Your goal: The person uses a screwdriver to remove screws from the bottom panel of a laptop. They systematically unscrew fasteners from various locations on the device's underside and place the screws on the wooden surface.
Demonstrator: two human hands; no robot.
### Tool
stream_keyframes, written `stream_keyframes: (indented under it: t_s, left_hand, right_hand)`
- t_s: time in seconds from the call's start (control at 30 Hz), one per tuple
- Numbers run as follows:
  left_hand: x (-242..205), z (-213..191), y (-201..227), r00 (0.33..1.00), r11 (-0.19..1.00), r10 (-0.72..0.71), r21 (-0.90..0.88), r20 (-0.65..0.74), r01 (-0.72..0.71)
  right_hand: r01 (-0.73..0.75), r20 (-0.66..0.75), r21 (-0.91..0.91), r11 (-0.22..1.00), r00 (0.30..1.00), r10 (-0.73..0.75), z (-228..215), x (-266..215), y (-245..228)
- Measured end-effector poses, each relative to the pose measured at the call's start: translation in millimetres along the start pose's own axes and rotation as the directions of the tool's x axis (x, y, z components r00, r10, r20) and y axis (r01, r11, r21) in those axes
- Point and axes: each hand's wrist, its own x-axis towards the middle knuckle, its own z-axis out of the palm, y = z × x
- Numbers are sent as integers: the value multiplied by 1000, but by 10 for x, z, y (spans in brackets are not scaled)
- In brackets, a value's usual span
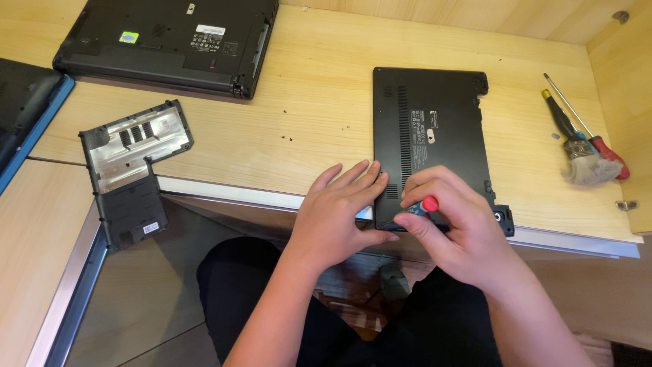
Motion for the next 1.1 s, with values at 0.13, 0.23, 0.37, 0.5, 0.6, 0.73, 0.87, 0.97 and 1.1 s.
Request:
stream_keyframes:
  t_s: [0.13,0.23,0.37,0.5,0.6,0.73,0.87,0.97,1.1]
  left_hand:
    - [-28,94,-110,995,987,92,135,-27,-88]
    - [-29,103,-105,996,987,85,137,-24,-81]
    - [-32,118,-107,992,984,108,148,-69,-97]
    - [-35,122,-119,994,982,103,163,-29,-97]
    - [-43,125,-121,996,985,89,154,-24,-85]
    - [-19,98,-84,999,988,47,149,8,-47]
    - [-25,118,-106,999,988,40,146,21,-42]
    - [-26,126,-110,998,988,54,145,-18,-51]
    - [-41,119,-103,997,992,68,107,-37,-64]
  right_hand:
    - [-46,149,-163,985,986,71,-113,70,-124]
    - [46,189,-281,959,982,9,-97,107,-190]
    - [153,61,-471,869,988,-141,79,-71,31]
    - [81,-1,-695,714,993,-114,55,-22,-210]
    - [115,98,-553,825,993,-72,-44,122,-403]
    - [183,226,-309,933,967,-115,-166,164,-342]
    - [285,203,-753,593,958,-203,-137,75,-176]
    - [235,165,-758,609,972,-170,-132,172,-256]
    - [-26,393,-221,975,912,114,-217,252,-321]
